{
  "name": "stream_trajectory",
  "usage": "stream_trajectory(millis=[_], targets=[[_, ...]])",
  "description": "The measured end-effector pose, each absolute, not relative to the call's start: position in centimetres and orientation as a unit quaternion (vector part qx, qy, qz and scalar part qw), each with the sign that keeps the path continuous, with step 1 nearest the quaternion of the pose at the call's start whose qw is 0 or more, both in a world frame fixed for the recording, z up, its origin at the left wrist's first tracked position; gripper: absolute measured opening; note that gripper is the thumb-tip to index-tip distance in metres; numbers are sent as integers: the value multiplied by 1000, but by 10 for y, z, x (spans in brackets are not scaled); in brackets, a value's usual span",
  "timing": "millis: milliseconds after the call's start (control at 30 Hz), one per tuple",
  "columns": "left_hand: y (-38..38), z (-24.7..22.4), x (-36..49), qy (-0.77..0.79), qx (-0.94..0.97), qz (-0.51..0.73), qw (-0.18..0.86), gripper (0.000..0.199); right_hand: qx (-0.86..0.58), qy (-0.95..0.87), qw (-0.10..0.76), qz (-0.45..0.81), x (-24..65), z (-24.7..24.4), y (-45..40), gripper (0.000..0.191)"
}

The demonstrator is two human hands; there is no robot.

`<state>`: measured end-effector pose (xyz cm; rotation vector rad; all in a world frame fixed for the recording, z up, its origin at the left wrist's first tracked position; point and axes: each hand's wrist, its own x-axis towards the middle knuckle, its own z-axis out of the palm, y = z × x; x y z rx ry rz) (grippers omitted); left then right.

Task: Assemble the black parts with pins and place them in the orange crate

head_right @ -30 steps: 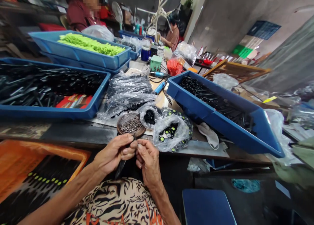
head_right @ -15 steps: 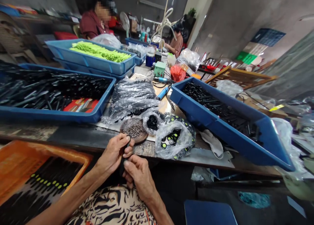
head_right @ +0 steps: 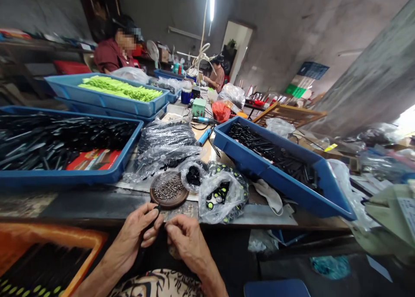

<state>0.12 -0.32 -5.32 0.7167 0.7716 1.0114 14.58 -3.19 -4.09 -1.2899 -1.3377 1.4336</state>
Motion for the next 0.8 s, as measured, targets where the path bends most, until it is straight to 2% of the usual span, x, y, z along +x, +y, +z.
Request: stream_trajectory(millis=[133,267,333,400,500,567,667,800], targets=[[-8,-55,-3,353,332,456,746,24,-530,-573,415,467,153,-25,-4,16],[-12,-56,-6,355,328,455,748,22,-525,-701,395,278,146,4,31,17],[-13,-57,-8,360,332,453,746,22,-504,-780,330,167,139,13,51,22],[-14,-57,-9,366,335,450,743,22,-511,-835,199,53,133,15,74,26],[-15,-57,-11,371,336,447,741,22,-509,-851,129,22,127,5,111,18],[-15,-57,-11,367,341,445,742,22,-506,-854,123,13,125,-3,134,24],[-14,-58,-12,362,343,441,746,22,-502,-855,132,-1,122,-10,158,43],[-14,-59,-13,362,334,443,749,21,-503,-855,128,-7,115,-15,169,37]])
